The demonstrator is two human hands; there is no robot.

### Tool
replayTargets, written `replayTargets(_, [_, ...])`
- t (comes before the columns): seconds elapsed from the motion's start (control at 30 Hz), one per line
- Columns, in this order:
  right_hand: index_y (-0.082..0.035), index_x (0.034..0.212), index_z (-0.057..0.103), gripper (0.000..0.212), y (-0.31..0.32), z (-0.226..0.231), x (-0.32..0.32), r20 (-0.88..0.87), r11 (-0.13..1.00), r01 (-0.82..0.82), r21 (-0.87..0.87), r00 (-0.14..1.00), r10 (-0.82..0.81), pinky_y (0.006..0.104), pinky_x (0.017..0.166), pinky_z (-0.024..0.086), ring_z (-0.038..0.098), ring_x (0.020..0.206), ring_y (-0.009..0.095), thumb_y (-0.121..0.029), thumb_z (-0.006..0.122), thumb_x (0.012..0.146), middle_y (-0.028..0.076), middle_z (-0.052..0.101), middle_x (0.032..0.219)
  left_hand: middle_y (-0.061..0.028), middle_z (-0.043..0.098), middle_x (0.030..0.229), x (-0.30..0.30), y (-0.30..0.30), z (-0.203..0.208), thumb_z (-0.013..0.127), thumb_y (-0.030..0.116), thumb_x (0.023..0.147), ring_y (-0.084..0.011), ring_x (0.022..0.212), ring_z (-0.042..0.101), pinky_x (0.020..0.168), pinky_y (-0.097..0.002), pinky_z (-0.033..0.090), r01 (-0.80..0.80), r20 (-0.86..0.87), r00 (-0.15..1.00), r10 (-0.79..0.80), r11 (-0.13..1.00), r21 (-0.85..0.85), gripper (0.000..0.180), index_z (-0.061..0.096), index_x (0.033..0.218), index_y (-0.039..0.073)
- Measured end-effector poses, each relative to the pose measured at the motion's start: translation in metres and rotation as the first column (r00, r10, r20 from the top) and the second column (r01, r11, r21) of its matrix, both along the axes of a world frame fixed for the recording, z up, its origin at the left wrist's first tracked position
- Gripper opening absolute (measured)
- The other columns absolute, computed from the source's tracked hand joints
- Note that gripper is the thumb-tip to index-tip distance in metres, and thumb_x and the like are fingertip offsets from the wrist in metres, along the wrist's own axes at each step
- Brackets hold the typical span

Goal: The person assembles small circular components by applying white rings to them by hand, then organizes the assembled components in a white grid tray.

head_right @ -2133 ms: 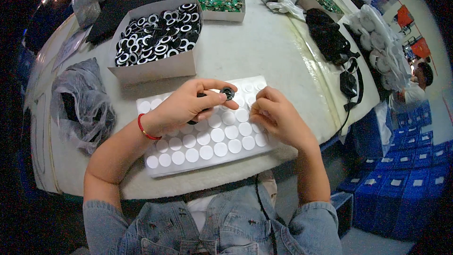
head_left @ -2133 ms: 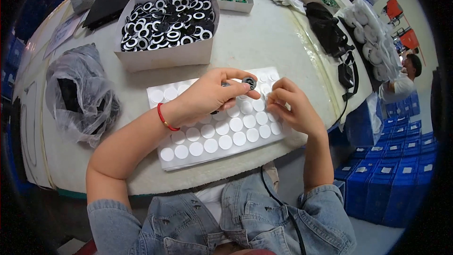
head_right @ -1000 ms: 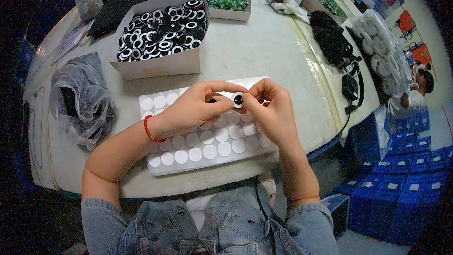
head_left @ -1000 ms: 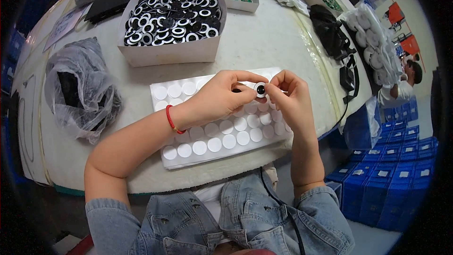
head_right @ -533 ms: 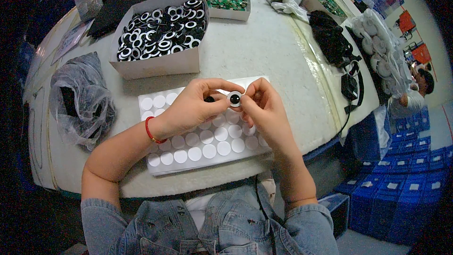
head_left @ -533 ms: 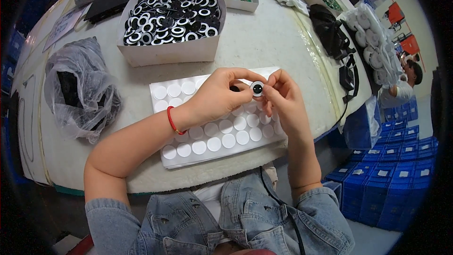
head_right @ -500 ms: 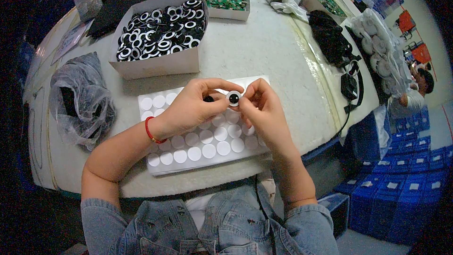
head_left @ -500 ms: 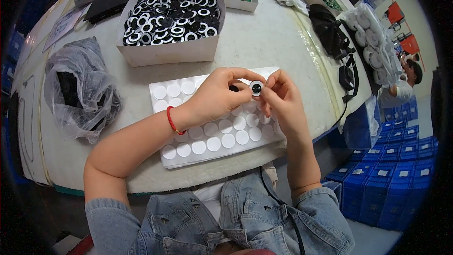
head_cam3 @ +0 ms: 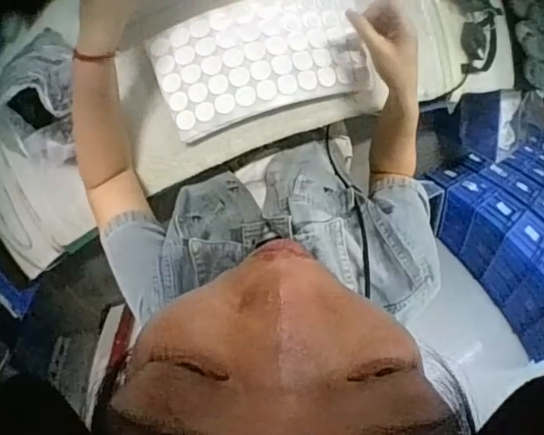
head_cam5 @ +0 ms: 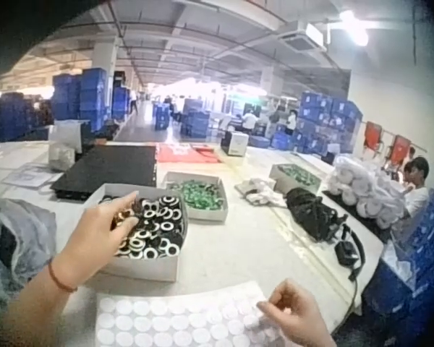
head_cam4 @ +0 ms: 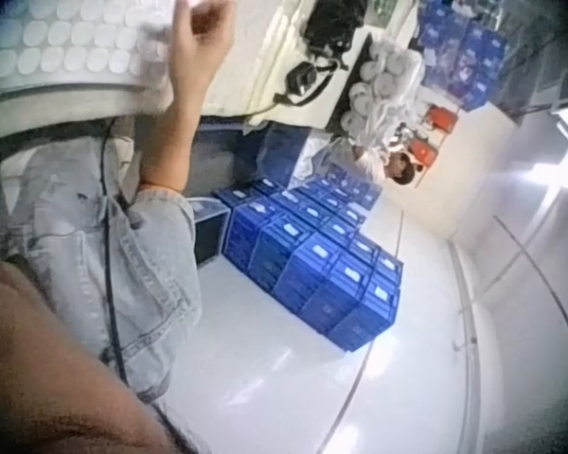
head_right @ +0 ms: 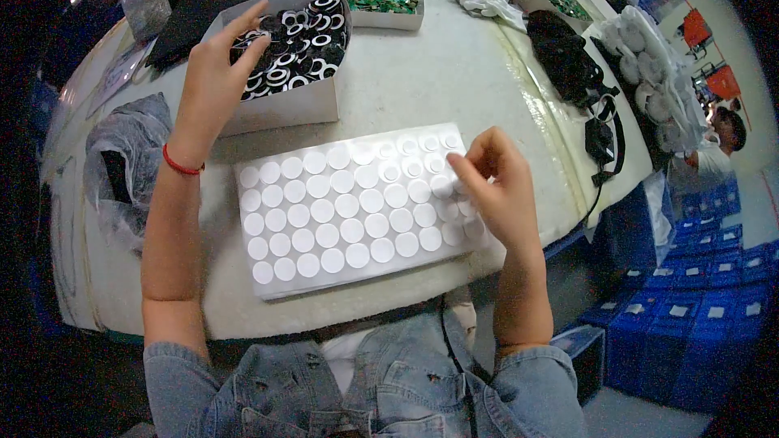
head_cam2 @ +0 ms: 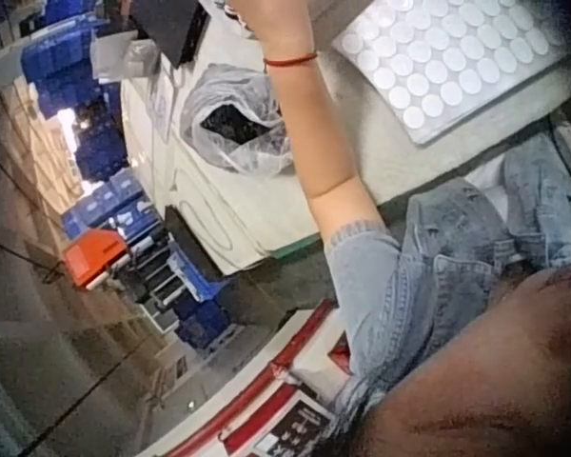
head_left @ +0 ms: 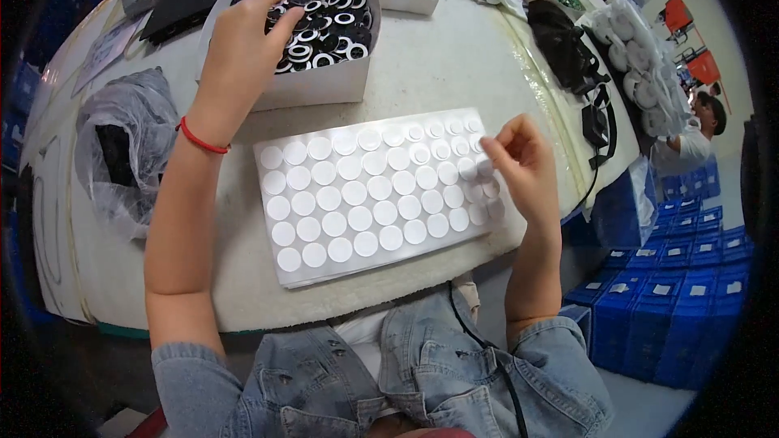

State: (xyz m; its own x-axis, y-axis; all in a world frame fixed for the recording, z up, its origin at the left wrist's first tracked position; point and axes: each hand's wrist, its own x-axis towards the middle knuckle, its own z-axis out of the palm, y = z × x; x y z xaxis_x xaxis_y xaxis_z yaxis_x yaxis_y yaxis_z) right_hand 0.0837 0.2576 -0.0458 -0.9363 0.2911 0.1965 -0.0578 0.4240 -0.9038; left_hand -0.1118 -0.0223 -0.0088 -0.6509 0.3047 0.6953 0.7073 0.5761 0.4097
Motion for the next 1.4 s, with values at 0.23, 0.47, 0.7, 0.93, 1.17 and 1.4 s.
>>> replayTargets(0.23, [0.001, 0.085, 0.064, 0.013, -0.001, 0.008, 0.007, 0.209, 0.944, -0.137, 0.301, 0.975, 0.075, 0.0256, 0.058, 0.042, 0.053, 0.063, 0.013, -0.006, 0.070, 0.075, 0.006, 0.056, 0.075, 0.0000, 0.054, 0.078, 0.028, 0.019, 0.009, 0.056, 0.035, 0.093, -0.0101, 0.058, 0.047, 0.050, -0.0202, 0.037, 0.183, 0.541, 0.611, -0.578, 0.768, 0.614, 0.038, 0.059, 0.105, -0.001])
replayTargets(0.47, [0.002, 0.086, 0.063, 0.014, 0.011, 0.009, -0.010, 0.408, 0.964, -0.227, 0.135, 0.900, 0.155, 0.0223, 0.059, 0.043, 0.051, 0.063, 0.009, -0.002, 0.071, 0.075, 0.003, 0.056, 0.077, -0.0098, 0.048, 0.097, 0.081, 0.044, 0.012, 0.049, 0.008, 0.087, -0.0100, 0.068, 0.045, 0.046, -0.0177, 0.034, -0.173, 0.500, -0.343, -0.796, 0.576, 0.799, 0.040, 0.039, 0.122, -0.005])
replayTargets(0.7, [0.003, 0.080, 0.059, 0.011, 0.000, 0.006, 0.003, 0.244, 0.899, -0.255, 0.355, 0.954, 0.174, 0.0309, 0.061, 0.045, 0.056, 0.068, 0.021, -0.005, 0.066, 0.078, 0.011, 0.055, 0.076, -0.0131, 0.057, 0.101, 0.092, 0.050, -0.013, 0.045, 0.008, 0.095, -0.0053, 0.061, 0.039, 0.049, -0.0167, 0.033, 0.187, 0.593, -0.478, -0.649, 0.584, 0.790, 0.043, 0.030, 0.132, -0.007])
replayTargets(0.93, [0.001, 0.085, 0.049, 0.012, -0.004, 0.001, 0.018, 0.126, 0.862, -0.287, 0.418, 0.958, 0.258, 0.0338, 0.062, 0.043, 0.054, 0.071, 0.027, -0.003, 0.061, 0.084, 0.014, 0.054, 0.078, -0.0155, 0.056, 0.106, 0.089, 0.058, -0.019, 0.043, 0.011, 0.096, -0.0057, 0.063, 0.041, 0.047, -0.0167, 0.035, -0.068, 0.536, -0.494, -0.685, 0.645, 0.761, 0.038, 0.033, 0.129, -0.005])
replayTargets(1.17, [-0.001, 0.089, 0.049, 0.006, -0.009, 0.006, 0.022, -0.036, 0.989, -0.149, -0.015, 0.988, 0.149, 0.0246, 0.056, 0.043, 0.052, 0.063, 0.011, 0.001, 0.055, 0.088, 0.005, 0.053, 0.077, -0.0122, 0.048, 0.107, 0.093, 0.057, -0.021, 0.052, -0.001, 0.088, -0.0080, 0.070, 0.047, 0.056, -0.0172, 0.040, 0.041, 0.578, -0.485, -0.657, 0.643, 0.765, 0.047, 0.031, 0.130, -0.004])
replayTargets(1.4, [0.000, 0.096, 0.049, 0.010, -0.054, 0.002, 0.021, 0.115, 0.884, -0.166, -0.438, 0.964, 0.238, 0.0214, 0.051, 0.047, 0.057, 0.063, 0.009, 0.001, 0.056, 0.088, 0.006, 0.056, 0.082, -0.0098, 0.047, 0.104, 0.095, 0.060, -0.031, 0.052, -0.007, 0.085, -0.0105, 0.075, 0.049, 0.062, -0.0186, 0.041, -0.188, 0.376, -0.288, -0.881, 0.437, 0.880, 0.043, 0.036, 0.125, -0.003])
